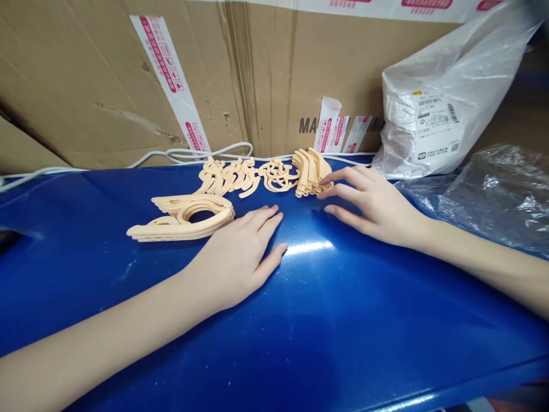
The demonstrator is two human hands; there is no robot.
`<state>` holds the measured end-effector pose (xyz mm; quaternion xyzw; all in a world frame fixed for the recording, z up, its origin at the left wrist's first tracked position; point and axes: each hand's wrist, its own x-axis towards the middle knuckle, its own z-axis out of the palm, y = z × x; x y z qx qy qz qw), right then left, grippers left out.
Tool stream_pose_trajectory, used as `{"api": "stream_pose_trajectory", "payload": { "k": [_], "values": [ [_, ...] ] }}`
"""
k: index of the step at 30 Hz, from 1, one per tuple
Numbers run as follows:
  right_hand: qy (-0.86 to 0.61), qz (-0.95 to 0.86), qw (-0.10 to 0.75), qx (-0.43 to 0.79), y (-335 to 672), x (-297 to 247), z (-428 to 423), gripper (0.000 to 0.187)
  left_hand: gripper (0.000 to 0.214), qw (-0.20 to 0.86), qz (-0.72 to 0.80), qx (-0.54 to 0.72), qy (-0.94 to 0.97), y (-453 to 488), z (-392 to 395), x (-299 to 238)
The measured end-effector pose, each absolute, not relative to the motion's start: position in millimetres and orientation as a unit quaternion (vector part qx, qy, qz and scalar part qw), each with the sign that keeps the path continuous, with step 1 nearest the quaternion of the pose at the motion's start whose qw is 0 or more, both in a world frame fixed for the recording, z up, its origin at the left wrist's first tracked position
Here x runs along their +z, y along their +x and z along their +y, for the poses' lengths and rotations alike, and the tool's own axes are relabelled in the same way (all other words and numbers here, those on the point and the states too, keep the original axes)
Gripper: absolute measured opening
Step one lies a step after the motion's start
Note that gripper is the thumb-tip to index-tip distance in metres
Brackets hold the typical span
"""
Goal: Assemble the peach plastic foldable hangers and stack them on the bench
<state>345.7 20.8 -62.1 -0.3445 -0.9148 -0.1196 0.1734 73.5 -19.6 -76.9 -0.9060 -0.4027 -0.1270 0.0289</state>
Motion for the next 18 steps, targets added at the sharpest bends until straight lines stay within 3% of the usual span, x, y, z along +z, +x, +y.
{"api": "stream_pose_trajectory", "payload": {
  "k": [9, 18],
  "values": [
    [-0.409, -0.888, 0.159, -0.141, 361, -67, 42, 0.041, 0.055, 0.016, -0.406, -0.137, -0.903, 73, -19, -78],
    [-0.389, -0.900, 0.153, -0.120, 358, -68, 41, 0.039, 0.056, 0.016, -0.404, -0.140, -0.904, 71, -19, -77]
  ]
}}
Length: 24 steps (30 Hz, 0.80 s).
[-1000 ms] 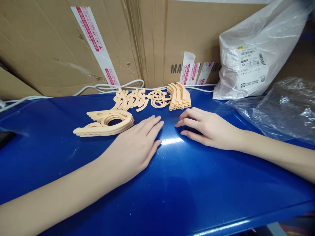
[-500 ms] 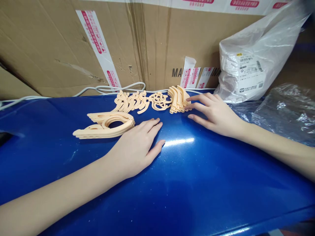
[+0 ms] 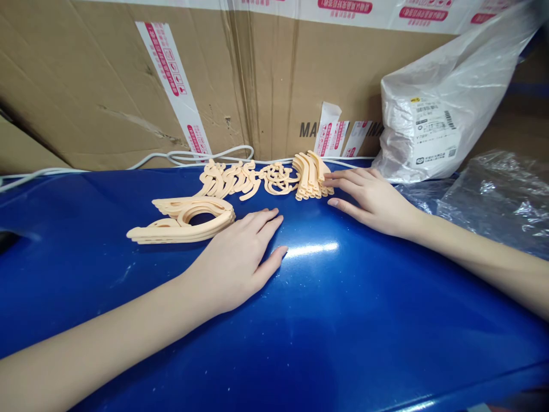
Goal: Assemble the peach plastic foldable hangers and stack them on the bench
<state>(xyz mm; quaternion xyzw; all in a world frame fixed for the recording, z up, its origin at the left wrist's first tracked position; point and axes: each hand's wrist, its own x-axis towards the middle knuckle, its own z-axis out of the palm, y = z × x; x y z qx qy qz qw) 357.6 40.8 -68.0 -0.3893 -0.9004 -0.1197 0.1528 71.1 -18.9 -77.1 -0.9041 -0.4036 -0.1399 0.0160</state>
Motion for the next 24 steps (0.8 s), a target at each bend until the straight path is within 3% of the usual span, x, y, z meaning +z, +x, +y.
{"api": "stream_pose_trajectory", "payload": {
  "k": [9, 14, 20, 24],
  "values": [
    [-0.499, -0.829, 0.246, -0.057, 365, -52, 60, 0.043, 0.054, 0.017, -0.406, -0.143, -0.902, 71, -21, -77],
    [-0.606, -0.770, 0.200, 0.012, 356, -36, 96, 0.047, 0.054, 0.005, -0.411, -0.139, -0.901, 72, -21, -74],
    [-0.679, -0.720, 0.130, 0.057, 335, -36, 127, 0.070, 0.054, -0.003, -0.410, -0.139, -0.901, 71, -20, -73],
    [-0.671, -0.728, 0.116, 0.078, 333, -42, 133, 0.067, 0.053, -0.005, -0.411, -0.142, -0.900, 70, -20, -74]
  ]
}}
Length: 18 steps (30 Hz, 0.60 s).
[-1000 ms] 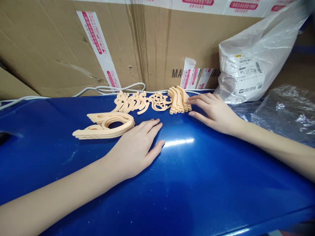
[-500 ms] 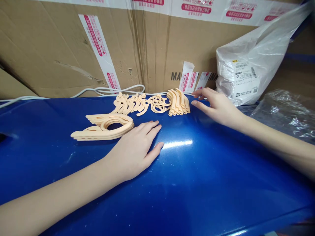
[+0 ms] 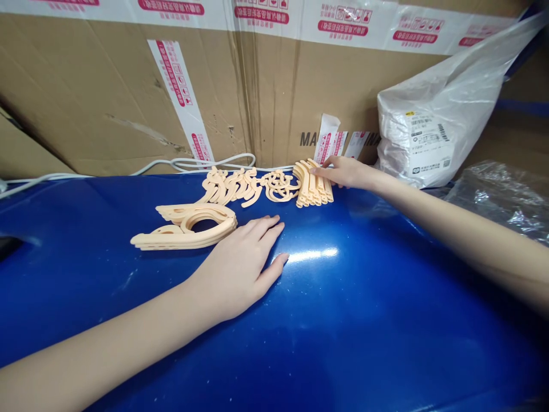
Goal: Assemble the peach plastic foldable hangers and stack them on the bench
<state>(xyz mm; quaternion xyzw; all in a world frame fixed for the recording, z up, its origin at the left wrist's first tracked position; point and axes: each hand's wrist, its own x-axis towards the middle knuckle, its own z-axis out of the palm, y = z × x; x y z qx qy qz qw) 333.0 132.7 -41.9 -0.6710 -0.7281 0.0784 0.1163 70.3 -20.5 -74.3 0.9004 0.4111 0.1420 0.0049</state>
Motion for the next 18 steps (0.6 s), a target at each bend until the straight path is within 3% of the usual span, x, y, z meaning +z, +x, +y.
{"api": "stream_pose_trajectory", "payload": {
  "k": [11, 18],
  "values": [
    [-0.667, -0.733, 0.119, 0.060, 329, -36, 128, 0.057, 0.053, 0.003, 0.406, 0.149, 0.902, 70, -21, -74],
    [-0.674, -0.727, 0.076, 0.108, 320, -28, 129, 0.048, 0.053, 0.002, 0.410, 0.147, 0.900, 70, -21, -74]
  ]
}}
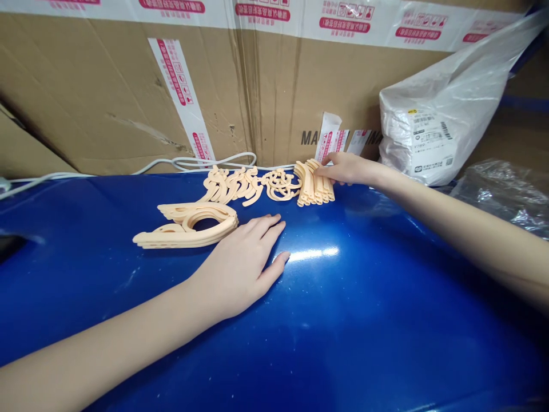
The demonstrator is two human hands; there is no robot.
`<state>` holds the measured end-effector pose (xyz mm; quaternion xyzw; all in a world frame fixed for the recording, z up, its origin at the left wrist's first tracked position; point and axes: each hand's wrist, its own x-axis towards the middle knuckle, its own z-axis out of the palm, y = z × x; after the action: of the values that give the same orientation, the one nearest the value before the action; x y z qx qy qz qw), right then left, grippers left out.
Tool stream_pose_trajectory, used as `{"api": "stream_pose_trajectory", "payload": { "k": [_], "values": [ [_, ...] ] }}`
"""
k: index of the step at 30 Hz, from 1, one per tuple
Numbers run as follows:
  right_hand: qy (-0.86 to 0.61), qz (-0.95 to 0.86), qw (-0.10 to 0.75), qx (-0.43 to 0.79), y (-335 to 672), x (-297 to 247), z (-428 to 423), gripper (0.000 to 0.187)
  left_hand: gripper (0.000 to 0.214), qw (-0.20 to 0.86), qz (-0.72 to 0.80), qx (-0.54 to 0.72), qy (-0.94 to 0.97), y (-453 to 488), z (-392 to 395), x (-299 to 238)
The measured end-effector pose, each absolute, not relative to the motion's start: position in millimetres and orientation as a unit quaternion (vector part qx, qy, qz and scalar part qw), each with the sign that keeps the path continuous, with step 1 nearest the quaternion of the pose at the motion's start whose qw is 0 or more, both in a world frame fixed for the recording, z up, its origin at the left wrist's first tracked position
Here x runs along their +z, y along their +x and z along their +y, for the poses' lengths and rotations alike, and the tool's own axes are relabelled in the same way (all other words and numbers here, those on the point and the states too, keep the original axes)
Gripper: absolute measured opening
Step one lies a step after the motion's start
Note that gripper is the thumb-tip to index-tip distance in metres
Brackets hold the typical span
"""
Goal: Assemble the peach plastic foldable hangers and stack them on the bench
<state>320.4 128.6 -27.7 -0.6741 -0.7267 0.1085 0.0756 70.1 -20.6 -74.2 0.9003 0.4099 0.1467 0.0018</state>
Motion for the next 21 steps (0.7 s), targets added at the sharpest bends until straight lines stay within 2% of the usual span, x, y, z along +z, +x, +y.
{"api": "stream_pose_trajectory", "payload": {
  "k": [8, 13, 15, 18, 21],
  "values": [
    [-0.682, -0.722, 0.043, 0.111, 322, -18, 124, 0.027, 0.053, 0.010, 0.414, 0.143, 0.899, 69, -20, -75],
    [-0.675, -0.729, 0.116, -0.001, 324, -4, 106, 0.039, 0.050, 0.018, 0.416, 0.137, 0.899, 70, -21, -73],
    [-0.652, -0.746, 0.136, -0.002, 323, -2, 88, 0.036, 0.052, 0.033, 0.420, 0.137, 0.896, 69, -22, -74],
    [-0.547, -0.815, 0.189, 0.021, 318, -9, 51, 0.019, 0.063, 0.064, 0.436, 0.175, 0.880, 68, -23, -76],
    [-0.493, -0.856, 0.141, 0.067, 311, -27, 14, 0.016, 0.072, 0.068, 0.431, 0.226, 0.871, 67, -24, -76]
  ]
}}
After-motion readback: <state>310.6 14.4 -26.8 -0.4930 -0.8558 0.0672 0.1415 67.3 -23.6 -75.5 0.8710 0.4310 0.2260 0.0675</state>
